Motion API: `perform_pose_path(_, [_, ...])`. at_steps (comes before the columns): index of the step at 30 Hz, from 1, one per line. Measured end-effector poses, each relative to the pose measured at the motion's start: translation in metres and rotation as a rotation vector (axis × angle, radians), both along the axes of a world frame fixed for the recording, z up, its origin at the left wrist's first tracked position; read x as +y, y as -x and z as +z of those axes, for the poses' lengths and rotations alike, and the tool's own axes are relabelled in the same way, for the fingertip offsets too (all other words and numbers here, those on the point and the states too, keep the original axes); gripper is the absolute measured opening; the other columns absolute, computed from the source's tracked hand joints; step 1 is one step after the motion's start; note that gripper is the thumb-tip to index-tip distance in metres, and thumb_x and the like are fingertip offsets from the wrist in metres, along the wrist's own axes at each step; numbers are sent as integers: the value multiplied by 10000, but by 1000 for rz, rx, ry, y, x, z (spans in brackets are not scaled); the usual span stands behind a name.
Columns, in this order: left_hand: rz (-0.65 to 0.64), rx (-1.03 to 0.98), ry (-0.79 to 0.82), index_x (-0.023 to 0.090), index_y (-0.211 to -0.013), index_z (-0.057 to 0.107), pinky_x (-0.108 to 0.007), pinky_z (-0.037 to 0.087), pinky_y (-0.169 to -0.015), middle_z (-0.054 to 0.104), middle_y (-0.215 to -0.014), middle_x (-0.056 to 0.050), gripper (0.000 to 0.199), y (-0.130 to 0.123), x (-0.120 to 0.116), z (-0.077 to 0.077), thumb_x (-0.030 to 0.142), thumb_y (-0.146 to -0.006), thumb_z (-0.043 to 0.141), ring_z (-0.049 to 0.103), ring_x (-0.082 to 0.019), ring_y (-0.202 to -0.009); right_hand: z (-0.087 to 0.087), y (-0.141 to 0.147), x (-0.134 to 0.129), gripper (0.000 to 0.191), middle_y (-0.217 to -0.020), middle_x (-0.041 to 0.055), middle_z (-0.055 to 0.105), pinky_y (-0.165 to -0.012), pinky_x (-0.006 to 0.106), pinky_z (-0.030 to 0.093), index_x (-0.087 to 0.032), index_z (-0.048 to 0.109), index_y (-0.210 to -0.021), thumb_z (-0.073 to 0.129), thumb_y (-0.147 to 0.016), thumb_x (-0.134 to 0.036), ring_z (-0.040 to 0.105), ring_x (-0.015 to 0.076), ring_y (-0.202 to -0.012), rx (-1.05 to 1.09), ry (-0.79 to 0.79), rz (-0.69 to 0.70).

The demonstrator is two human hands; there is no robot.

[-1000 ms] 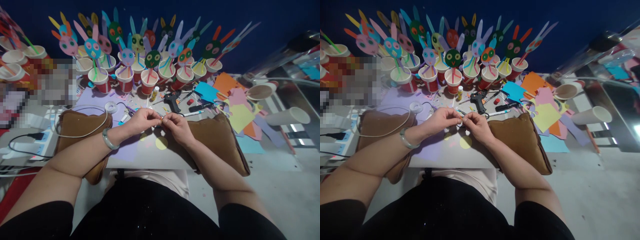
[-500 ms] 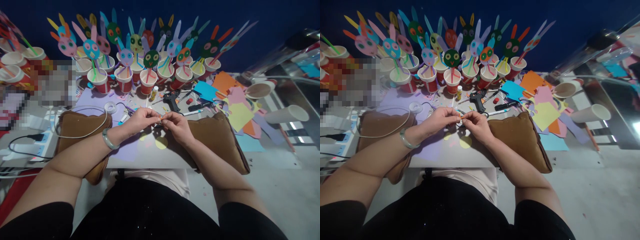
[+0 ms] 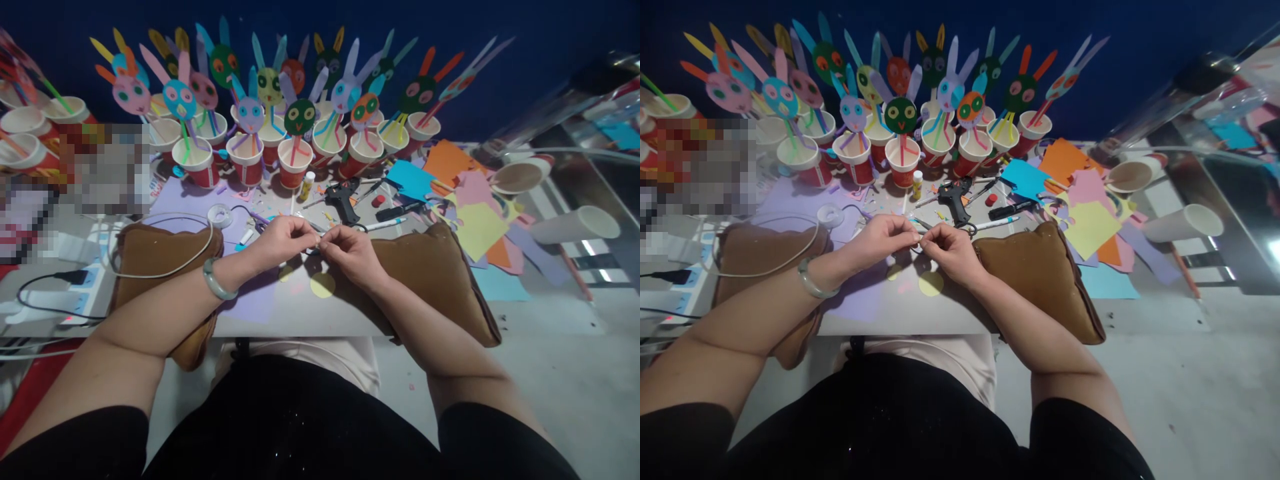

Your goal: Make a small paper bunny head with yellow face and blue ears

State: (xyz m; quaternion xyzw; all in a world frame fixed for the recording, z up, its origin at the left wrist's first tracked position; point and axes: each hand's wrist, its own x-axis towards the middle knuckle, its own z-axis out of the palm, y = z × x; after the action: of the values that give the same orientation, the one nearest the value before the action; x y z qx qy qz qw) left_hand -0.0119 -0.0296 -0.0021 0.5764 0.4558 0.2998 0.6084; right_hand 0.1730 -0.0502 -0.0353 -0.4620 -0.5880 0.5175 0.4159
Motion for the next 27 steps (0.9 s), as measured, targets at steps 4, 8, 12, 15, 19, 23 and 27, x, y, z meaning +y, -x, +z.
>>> perform_pose_path(4, [-12,12,-22,152,-638,621,-216,322,-527,541,-541,44,158,1,1,-1,235,-760,678,450,-68,-537,0,0,0,264,-588,-40,566,-526,251,372,-195,621,-708,774,-783,-396,456,88,-536,-13,-4,-4])
perform_pose_path(8, [-10,15,-28,152,-646,626,-218,324,-523,551,-551,36,157,2,1,-2,236,-770,672,459,-71,-539,2,1,0,235,-583,-42,557,-507,248,355,-205,604,-700,752,-789,-365,458,91,-532,12,5,-15])
perform_pose_path(12, [-10,9,-17,147,-661,644,-221,323,-509,560,-558,28,160,2,1,-2,251,-780,664,469,-75,-532,3,2,0,226,-576,-48,551,-516,251,365,-208,595,-703,743,-786,-358,458,88,-519,37,44,-29])
perform_pose_path(15, [-12,-6,2,140,-679,655,-219,320,-507,568,-567,25,158,2,1,-3,259,-784,661,470,-74,-528,4,1,0,230,-574,-51,549,-520,252,368,-209,591,-704,746,-780,-360,458,87,-515,52,62,-31])
perform_pose_path(19, [-19,-23,4,141,-681,654,-215,320,-518,566,-563,29,155,2,0,-4,261,-777,674,466,-72,-535,3,1,-1,227,-585,-49,552,-526,250,360,-205,589,-714,744,-792,-352,454,85,-516,74,69,-27])
perform_pose_path(23, [-20,-25,2,140,-688,659,-215,325,-523,568,-565,30,166,1,1,-5,282,-771,685,473,-75,-544,3,1,-1,225,-584,-51,544,-537,244,362,-201,584,-706,741,-797,-335,453,81,-524,79,66,-32])
perform_pose_path(27, [-20,-52,9,140,-687,655,-211,336,-525,576,-585,26,198,1,1,-7,318,-763,693,479,-73,-556,3,1,-1,212,-582,-54,544,-536,237,363,-200,585,-710,732,-795,-326,454,77,-523,89,72,-29])
